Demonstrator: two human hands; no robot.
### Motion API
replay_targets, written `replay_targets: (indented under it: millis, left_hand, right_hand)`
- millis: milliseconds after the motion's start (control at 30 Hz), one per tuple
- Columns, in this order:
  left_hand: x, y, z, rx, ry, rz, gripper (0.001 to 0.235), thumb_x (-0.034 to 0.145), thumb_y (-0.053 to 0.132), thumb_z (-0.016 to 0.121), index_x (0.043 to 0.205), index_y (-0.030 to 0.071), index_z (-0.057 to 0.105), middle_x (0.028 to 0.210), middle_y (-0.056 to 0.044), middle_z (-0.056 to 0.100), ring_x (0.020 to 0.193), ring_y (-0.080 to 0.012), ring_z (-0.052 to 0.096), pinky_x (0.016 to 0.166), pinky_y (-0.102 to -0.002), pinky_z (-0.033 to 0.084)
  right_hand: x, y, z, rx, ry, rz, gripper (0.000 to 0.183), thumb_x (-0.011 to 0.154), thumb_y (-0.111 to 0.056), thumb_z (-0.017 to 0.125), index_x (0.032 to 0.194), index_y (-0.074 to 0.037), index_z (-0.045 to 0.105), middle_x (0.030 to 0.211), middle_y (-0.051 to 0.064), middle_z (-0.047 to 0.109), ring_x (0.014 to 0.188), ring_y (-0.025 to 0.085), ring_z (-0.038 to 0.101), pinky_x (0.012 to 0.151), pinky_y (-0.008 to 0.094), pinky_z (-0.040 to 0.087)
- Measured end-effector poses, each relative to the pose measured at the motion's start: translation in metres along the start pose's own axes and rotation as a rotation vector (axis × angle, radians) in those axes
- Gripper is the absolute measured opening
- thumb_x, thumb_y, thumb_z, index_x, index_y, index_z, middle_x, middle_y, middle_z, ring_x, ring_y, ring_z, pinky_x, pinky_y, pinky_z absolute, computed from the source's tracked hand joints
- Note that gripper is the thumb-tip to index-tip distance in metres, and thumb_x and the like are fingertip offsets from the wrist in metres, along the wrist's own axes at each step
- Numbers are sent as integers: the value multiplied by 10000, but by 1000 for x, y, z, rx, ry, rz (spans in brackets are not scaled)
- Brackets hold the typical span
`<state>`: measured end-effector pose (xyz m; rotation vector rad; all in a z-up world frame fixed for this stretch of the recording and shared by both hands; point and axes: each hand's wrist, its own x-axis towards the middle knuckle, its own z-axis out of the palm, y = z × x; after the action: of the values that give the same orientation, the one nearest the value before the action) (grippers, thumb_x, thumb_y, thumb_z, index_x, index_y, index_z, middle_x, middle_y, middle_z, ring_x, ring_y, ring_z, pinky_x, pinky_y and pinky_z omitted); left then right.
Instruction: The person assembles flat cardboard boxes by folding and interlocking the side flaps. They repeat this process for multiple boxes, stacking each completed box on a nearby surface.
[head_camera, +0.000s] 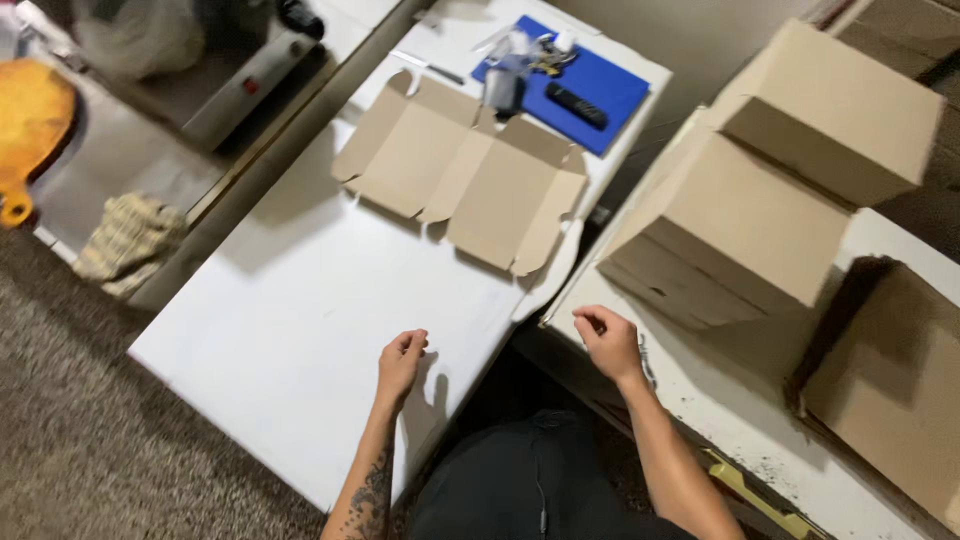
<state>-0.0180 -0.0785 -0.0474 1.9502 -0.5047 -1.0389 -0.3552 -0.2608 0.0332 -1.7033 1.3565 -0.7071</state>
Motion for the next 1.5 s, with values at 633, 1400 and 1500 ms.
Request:
replay_targets:
  millis: [633,1400,1500]
  left_hand:
    - [-106,-39,-91,-255,146,-174,371,1016,350,648,1222,59,751,1120,-208,761,1014,-292,737,824,-380,623]
    - [-54,-24,-24,-862,455,-315,635,884,32,704,1424,-18,374,1110,-278,623,921,-417,717,798,-523,666]
    - [-40,-40,-26,-936,454,-383,640,849,47,708,1400,13,384,1266,-263,482,984,-474,709,797,-581,660]
  right_hand:
    - [50,-17,196,-865,-149,-691,133,762,-276,742,847,-192,683,846,50,697,945,294,677,888,502,502]
    - [21,-114,207,15,-756,-631,256,964,-185,692,1212,-212,744,1120,37,767,1119,284,703,991,430,552]
    - [69,-70,176,-149,-627,-757,259,921,-120,727,1174,-176,738,1083,72,760,1102,302,696,992,433,544]
